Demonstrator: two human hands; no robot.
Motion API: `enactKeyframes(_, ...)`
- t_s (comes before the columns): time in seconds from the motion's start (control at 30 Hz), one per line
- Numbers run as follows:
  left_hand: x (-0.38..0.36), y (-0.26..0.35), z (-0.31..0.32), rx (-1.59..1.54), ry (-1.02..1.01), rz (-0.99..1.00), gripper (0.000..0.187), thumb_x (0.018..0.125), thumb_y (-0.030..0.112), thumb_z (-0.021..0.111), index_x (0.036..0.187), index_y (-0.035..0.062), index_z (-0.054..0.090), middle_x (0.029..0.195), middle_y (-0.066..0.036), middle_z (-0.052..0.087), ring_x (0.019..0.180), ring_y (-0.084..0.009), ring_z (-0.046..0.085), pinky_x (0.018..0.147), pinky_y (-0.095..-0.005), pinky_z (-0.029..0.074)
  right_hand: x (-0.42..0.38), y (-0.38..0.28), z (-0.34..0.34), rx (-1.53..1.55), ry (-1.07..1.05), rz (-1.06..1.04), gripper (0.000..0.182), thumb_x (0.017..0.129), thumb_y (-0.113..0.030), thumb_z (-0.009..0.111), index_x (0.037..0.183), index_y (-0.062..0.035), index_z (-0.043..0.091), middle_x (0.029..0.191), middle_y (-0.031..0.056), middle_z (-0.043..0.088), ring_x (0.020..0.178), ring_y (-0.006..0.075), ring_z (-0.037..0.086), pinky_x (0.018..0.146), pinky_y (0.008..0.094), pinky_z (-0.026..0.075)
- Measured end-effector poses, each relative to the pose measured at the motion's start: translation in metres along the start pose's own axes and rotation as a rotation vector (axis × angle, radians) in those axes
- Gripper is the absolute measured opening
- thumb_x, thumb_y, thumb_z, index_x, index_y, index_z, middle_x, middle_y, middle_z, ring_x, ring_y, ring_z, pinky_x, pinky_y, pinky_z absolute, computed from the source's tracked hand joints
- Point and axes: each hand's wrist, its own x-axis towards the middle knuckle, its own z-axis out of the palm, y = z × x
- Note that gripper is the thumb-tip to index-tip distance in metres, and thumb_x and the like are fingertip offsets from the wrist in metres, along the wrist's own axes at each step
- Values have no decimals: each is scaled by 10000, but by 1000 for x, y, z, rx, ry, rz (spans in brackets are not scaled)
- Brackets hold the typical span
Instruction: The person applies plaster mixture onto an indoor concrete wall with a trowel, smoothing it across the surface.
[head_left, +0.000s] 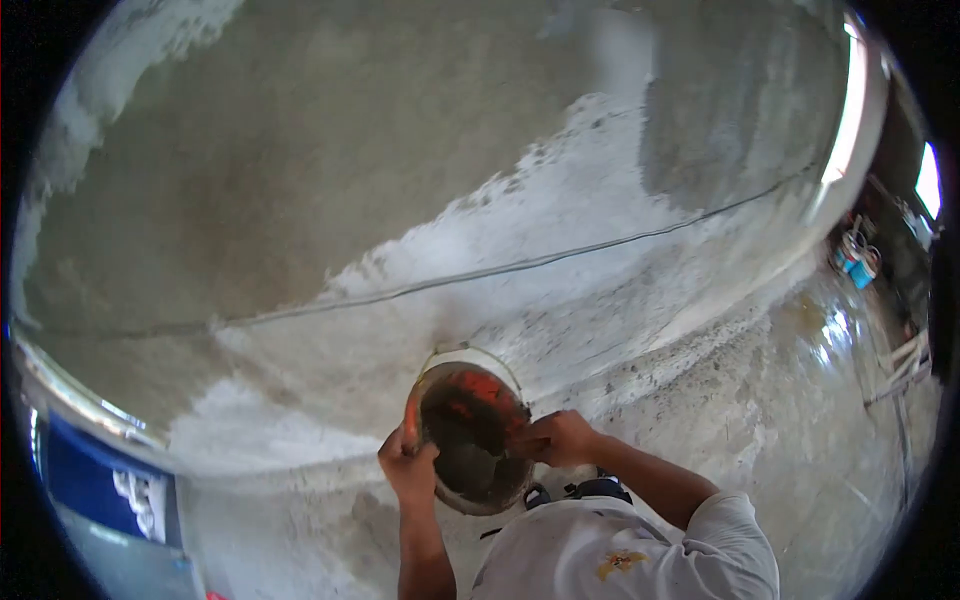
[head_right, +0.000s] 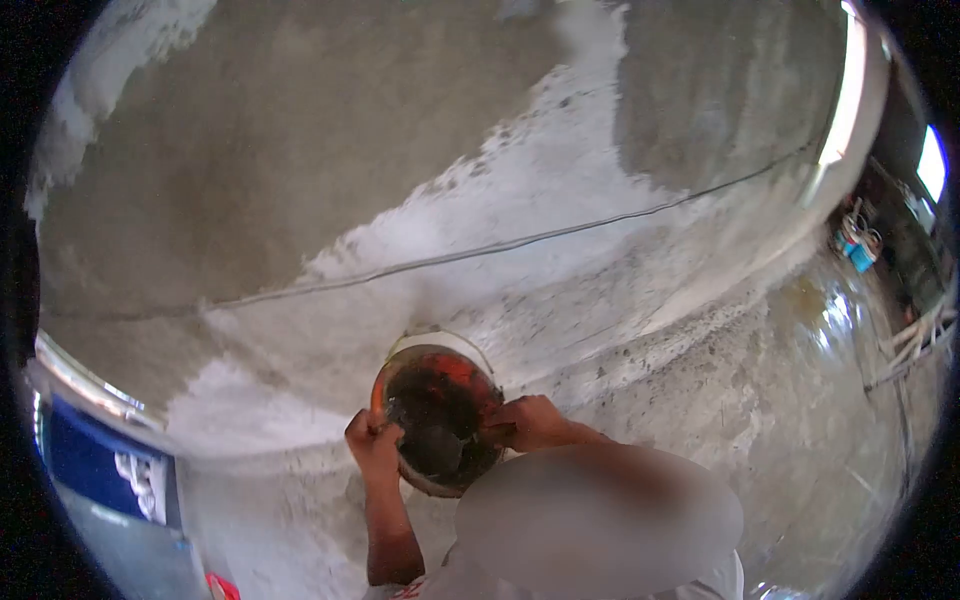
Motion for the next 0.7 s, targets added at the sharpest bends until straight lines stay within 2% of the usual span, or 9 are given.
enactKeyframes(0.07, 1, -7, 4, -6, 14, -6, 150, 620, -50, 617, 764, -15, 590, 679, 42, 379, 632, -88, 357, 580, -258, 329, -14, 9, -2, 138, 32, 62, 351, 801, -336, 829, 1128, -219, 776, 949, 96, 765, 838, 306, 737, 792, 412, 582)
enactKeyframes(0.1, 2, -8, 5, -120, 66, -39, 162, 610, -55, 624, 716, 16, 523, 678, 40, 369, 629, -92, 347, 585, -262, 319, -21, 21, 3, 220, 90, 81, 346, 773, -282, 865, 1092, -173, 789, 969, 97, 772, 854, 269, 751, 797, 388, 589)
enactKeyframes(0.17, 4, 5, 9, -266, 127, -80, 315, 599, -64, 638, 647, 94, 370, 681, 33, 382, 630, -102, 357, 601, -276, 331, -35, 23, -14, 291, 138, 127, 343, 776, -247, 868, 1095, -151, 785, 974, 104, 775, 860, 239, 756, 797, 366, 590)
enactKeyframes(0.3, 6, 48, 31, -422, 204, -135, 312, 602, -72, 643, 653, 99, 387, 677, 44, 395, 625, -103, 382, 607, -284, 380, -64, 45, -41, 544, 255, 248, 407, 784, -170, 876, 1145, -40, 742, 979, 116, 785, 859, 146, 748, 785, 318, 592)
enactKeyframes(0.33, 8, 53, 35, -436, 198, -124, 311, 609, -74, 647, 649, 102, 393, 667, 44, 403, 615, -100, 386, 603, -279, 381, -71, 48, -54, 528, 228, 311, 447, 769, -160, 879, 1164, -21, 722, 993, 121, 785, 879, 162, 756, 799, 328, 595)
enactKeyframes(0.4, 10, 60, 43, -438, 206, -126, 310, 616, -75, 651, 645, 104, 399, 658, 43, 412, 605, -96, 389, 598, -275, 381, -80, 29, -93, 367, 281, 307, 464, 722, -142, 896, 1135, -11, 728, 978, 128, 782, 874, 167, 752, 826, 320, 587)
enactKeyframes(0.47, 12, 70, 55, -561, 130, -101, 307, 630, -84, 656, 637, 106, 414, 637, 46, 430, 589, -84, 398, 593, -263, 378, -87, 26, -115, 244, 283, 304, 476, 707, -36, 897, 1138, 39, 708, 1013, 104, 780, 916, 113, 710, 824, 291, 580)
enactKeyframes(0.67, 3, 105, 102, -583, 184, -138, 337, 651, -107, 637, 624, 121, 390, 623, 50, 431, 583, -71, 391, 590, -246, 363, -93, 64, -144, 587, 279, 316, 478, 692, -26, 909, 1121, 43, 709, 1024, 115, 772, 935, 125, 706, 861, 308, 576)
enactKeyframes(0.7, 1, 110, 110, -555, 204, -157, 342, 652, -111, 632, 623, 123, 385, 622, 50, 427, 585, -71, 390, 590, -245, 359, -93, 67, -157, 511, 243, 333, 465, 700, -2, 900, 1119, 47, 704, 1036, 117, 771, 958, 130, 710, 887, 308, 577)
